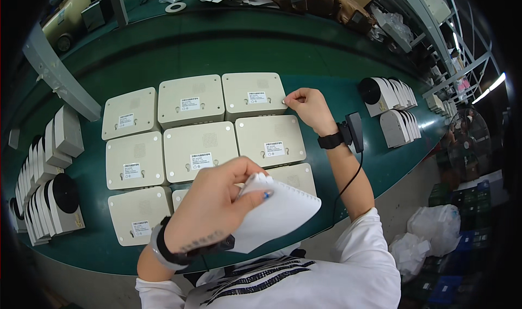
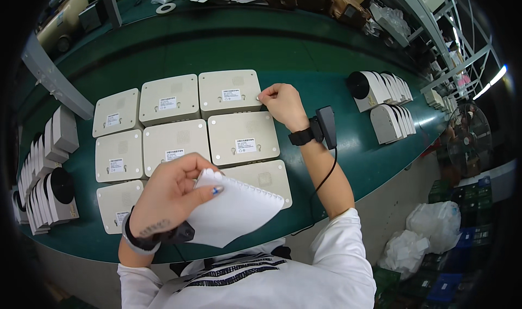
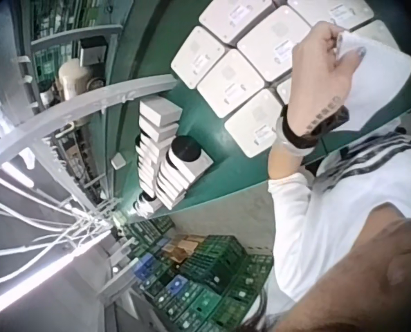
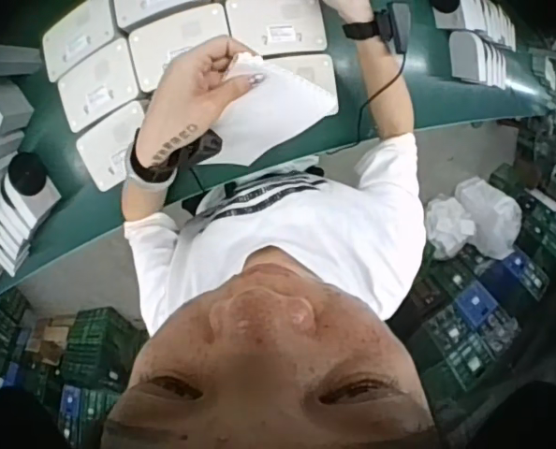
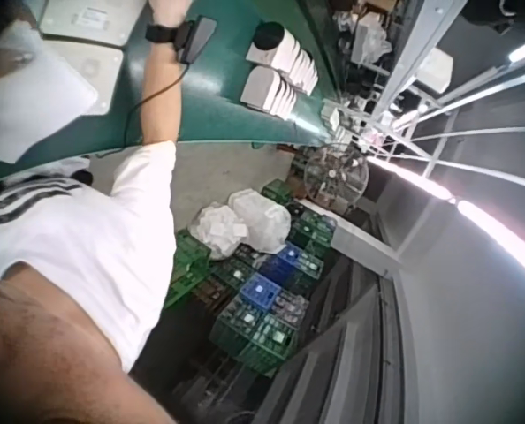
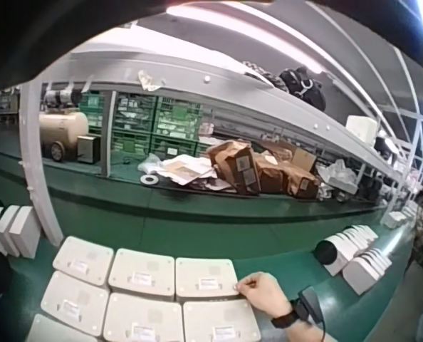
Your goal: The person picks up a sheet of adhesive pads and applies them to the bottom of several electronic devices before stacking them on the workbench. They then retrieve a plastic bag and a paper manual.
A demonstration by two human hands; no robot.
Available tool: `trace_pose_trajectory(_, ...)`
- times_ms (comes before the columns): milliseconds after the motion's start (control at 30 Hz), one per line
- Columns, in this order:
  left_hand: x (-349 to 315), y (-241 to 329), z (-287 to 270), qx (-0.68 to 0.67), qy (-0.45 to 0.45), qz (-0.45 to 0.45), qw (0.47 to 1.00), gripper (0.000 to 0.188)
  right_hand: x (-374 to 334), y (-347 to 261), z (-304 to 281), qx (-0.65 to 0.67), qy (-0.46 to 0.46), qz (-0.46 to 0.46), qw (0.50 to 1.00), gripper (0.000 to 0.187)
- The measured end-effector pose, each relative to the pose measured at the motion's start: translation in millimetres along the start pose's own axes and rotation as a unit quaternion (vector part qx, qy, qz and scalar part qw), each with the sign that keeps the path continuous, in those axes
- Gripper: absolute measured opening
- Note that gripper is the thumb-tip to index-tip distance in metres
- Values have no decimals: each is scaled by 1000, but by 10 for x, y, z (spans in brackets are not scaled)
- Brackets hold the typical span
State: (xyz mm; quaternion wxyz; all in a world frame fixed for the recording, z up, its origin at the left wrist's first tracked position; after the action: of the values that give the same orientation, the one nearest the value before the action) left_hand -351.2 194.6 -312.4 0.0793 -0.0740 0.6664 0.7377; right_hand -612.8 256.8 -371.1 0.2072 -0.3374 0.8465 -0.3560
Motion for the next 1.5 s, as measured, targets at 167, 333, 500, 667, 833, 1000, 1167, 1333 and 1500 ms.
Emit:
trace_pose_trajectory(167, 118, -147, -58, -40, -5, -37, 998, 21, 9, 14, 23, -1, -15, 14, 1000, 17)
trace_pose_trajectory(333, 143, -170, -61, -33, -1, -36, 999, 21, 5, -10, 27, 2, -21, 8, 1000, 16)
trace_pose_trajectory(500, 182, -170, -56, -32, 1, -29, 999, 21, 28, 40, 37, 11, -34, -1, 999, 15)
trace_pose_trajectory(667, 195, -177, -63, -30, 7, -36, 999, 22, 66, 190, 79, 174, -6, -15, 985, 26)
trace_pose_trajectory(833, 198, -197, -77, -24, 18, -45, 999, 22, 65, 484, 242, 330, -23, 103, 938, 38)
trace_pose_trajectory(1000, 216, -207, -47, -5, 11, -47, 999, 22, 5, 453, 318, 398, 13, 85, 913, 41)
trace_pose_trajectory(1167, 198, -147, -73, -22, 35, 9, 999, 16, -320, -157, 182, 248, 0, -52, 967, 29)
trace_pose_trajectory(1333, 173, -178, -92, -9, 53, 15, 998, 11, -1038, -801, 339, 306, -210, -78, 925, 14)
trace_pose_trajectory(1500, 158, -167, -118, 16, 66, 28, 997, 9, -1204, -1086, 360, 204, -237, -82, 946, 12)
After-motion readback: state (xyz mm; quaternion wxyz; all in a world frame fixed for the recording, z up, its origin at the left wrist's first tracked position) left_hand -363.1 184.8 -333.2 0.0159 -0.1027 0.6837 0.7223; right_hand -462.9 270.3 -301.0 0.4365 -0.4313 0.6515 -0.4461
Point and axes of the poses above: each hand's wrist, its own x-axis towards the middle knuckle, its own z-axis out of the palm, y = z × x, the point moved 8 cm from there along x, towards the middle knuckle, and after that the axes turned 10 degrees about -y, right-handed, at the moved point
